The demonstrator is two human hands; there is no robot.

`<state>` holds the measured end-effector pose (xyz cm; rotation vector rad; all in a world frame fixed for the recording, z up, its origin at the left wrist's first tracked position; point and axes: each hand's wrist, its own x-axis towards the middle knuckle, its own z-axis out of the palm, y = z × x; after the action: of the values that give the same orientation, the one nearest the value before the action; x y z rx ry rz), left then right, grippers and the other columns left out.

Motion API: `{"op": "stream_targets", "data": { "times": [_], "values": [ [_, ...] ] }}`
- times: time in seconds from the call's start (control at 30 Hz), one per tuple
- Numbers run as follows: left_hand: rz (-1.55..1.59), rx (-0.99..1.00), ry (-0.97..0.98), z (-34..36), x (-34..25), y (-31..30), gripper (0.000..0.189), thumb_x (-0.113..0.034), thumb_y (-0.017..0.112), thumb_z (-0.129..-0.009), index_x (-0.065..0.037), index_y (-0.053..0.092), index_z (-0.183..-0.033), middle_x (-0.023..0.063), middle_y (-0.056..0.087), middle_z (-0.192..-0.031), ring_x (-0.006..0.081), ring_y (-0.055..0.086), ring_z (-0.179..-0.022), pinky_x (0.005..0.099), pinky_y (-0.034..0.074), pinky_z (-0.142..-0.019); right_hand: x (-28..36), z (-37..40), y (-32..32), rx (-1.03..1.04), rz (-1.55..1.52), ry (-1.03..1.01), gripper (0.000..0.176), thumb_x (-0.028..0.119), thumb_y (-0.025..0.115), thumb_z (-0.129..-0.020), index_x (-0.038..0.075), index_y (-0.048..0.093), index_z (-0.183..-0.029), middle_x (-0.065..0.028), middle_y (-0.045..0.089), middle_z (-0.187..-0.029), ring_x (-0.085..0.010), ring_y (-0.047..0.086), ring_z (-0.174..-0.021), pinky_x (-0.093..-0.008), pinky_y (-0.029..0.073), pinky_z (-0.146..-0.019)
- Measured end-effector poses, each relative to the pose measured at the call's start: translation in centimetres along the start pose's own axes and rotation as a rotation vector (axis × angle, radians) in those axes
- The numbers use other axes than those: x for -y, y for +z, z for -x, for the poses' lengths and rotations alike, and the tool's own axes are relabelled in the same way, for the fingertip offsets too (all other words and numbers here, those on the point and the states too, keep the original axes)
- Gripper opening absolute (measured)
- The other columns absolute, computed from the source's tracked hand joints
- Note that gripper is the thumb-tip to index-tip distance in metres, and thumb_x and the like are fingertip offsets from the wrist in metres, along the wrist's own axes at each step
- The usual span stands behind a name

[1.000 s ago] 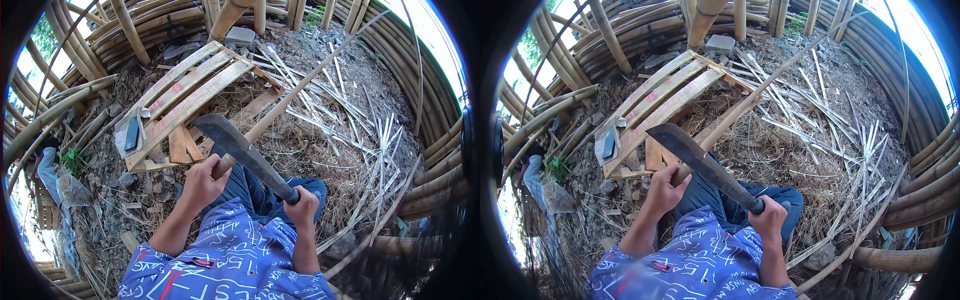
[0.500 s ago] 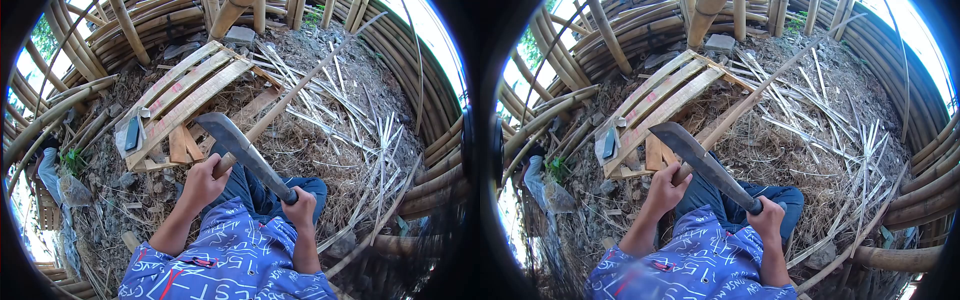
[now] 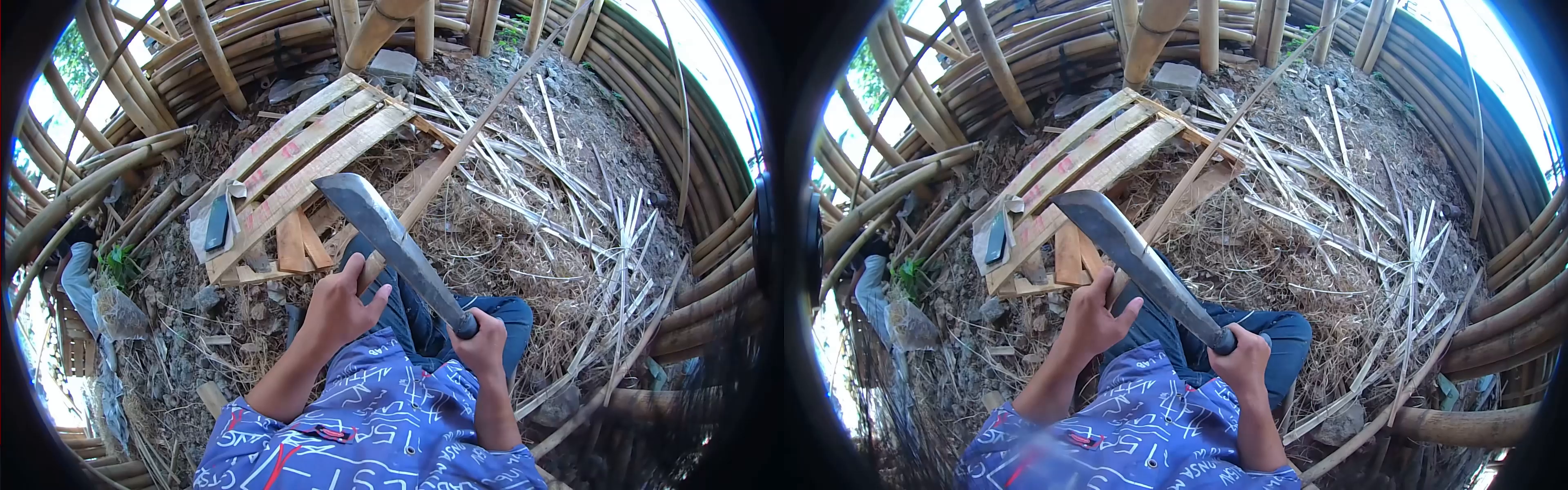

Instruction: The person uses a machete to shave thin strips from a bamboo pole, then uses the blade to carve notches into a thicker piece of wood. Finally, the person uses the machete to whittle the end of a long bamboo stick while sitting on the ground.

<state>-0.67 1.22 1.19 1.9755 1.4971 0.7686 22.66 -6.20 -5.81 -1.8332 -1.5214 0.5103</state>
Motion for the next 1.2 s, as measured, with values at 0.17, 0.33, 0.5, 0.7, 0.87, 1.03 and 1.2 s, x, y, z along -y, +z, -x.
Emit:
{"op": "stream_targets", "data": {
  "times": [0.17,0.33,0.5,0.7,0.87,1.03,1.2],
  "values": [
    [-0.008,-0.031,0.023,0.4,1.0,0.9,0.037,-0.016,0.073,-0.081,0.002,0.050,-0.103,0.0194,0.058,-0.065,0.0376,0.061,-0.060,0.0392,0.047,-0.056,0.0,0.3,1.0,0.080,-0.068,0.024,0.021,0.018,0.078,-0.067,0.003,0.065,-0.073,-0.0146,0.061,-0.063,-0.0325,0.063,-0.060,-0.0362,0.048,-0.057],
    [0.035,-0.037,-0.010,0.7,0.8,1.4,0.033,-0.018,0.072,-0.082,-0.001,0.049,-0.099,0.0205,0.058,-0.065,0.0410,0.062,-0.065,0.0421,0.048,-0.057,0.7,0.2,1.1,0.116,-0.127,0.083,0.022,0.023,0.078,-0.068,0.005,0.066,-0.074,-0.0157,0.063,-0.064,-0.0365,0.064,-0.064,-0.0397,0.049,-0.059],
    [-0.047,0.139,0.050,1.7,0.3,2.6,0.027,-0.019,0.068,-0.085,-0.004,0.046,-0.091,0.0205,0.056,-0.063,0.0436,0.060,-0.065,0.0477,0.045,-0.055,1.2,-0.7,1.1,0.018,-0.103,0.090,0.022,0.018,0.078,-0.068,0.001,0.065,-0.074,-0.0148,0.061,-0.063,-0.0313,0.064,-0.060,-0.0358,0.048,-0.059],
    [-0.011,0.181,0.001,1.8,-0.1,2.5,0.022,-0.017,0.065,-0.087,-0.002,0.049,-0.087,0.0227,0.057,-0.066,0.0443,0.059,-0.067,0.0473,0.045,-0.058,0.9,-1.8,-0.2,-0.081,0.089,0.013,0.018,0.019,0.075,-0.065,0.006,0.065,-0.073,-0.0157,0.062,-0.065,-0.0379,0.063,-0.066,-0.0418,0.047,-0.058],
    [-0.026,0.159,0.004,1.0,-0.1,1.5,0.023,-0.017,0.066,-0.087,-0.001,0.048,-0.087,0.0228,0.057,-0.066,0.0442,0.059,-0.066,0.0454,0.044,-0.057,0.3,-2.0,-0.8,-0.027,0.118,-0.048,0.018,0.018,0.075,-0.064,0.007,0.063,-0.072,-0.0161,0.061,-0.064,-0.0383,0.062,-0.066,-0.0442,0.047,-0.059],
    [-0.014,0.222,-0.062,1.2,-0.3,2.6,0.026,-0.020,0.066,-0.087,-0.002,0.048,-0.087,0.0234,0.058,-0.068,0.0450,0.059,-0.068,0.0485,0.045,-0.059,0.9,-0.1,1.8,0.066,0.083,0.005,0.017,0.022,0.073,-0.065,0.009,0.063,-0.072,-0.0148,0.062,-0.063,-0.0374,0.063,-0.066,-0.0454,0.048,-0.059],
    [-0.131,0.306,0.006,1.8,-0.1,2.0,0.023,-0.017,0.064,-0.086,-0.001,0.049,-0.088,0.0253,0.059,-0.068,0.0462,0.060,-0.072,0.0518,0.047,-0.063,-0.3,-2.3,-0.4,0.020,0.066,0.065,0.015,0.017,0.070,-0.067,0.006,0.063,-0.072,-0.0170,0.061,-0.063,-0.0383,0.063,-0.065,-0.0450,0.049,-0.060]
  ]
}}
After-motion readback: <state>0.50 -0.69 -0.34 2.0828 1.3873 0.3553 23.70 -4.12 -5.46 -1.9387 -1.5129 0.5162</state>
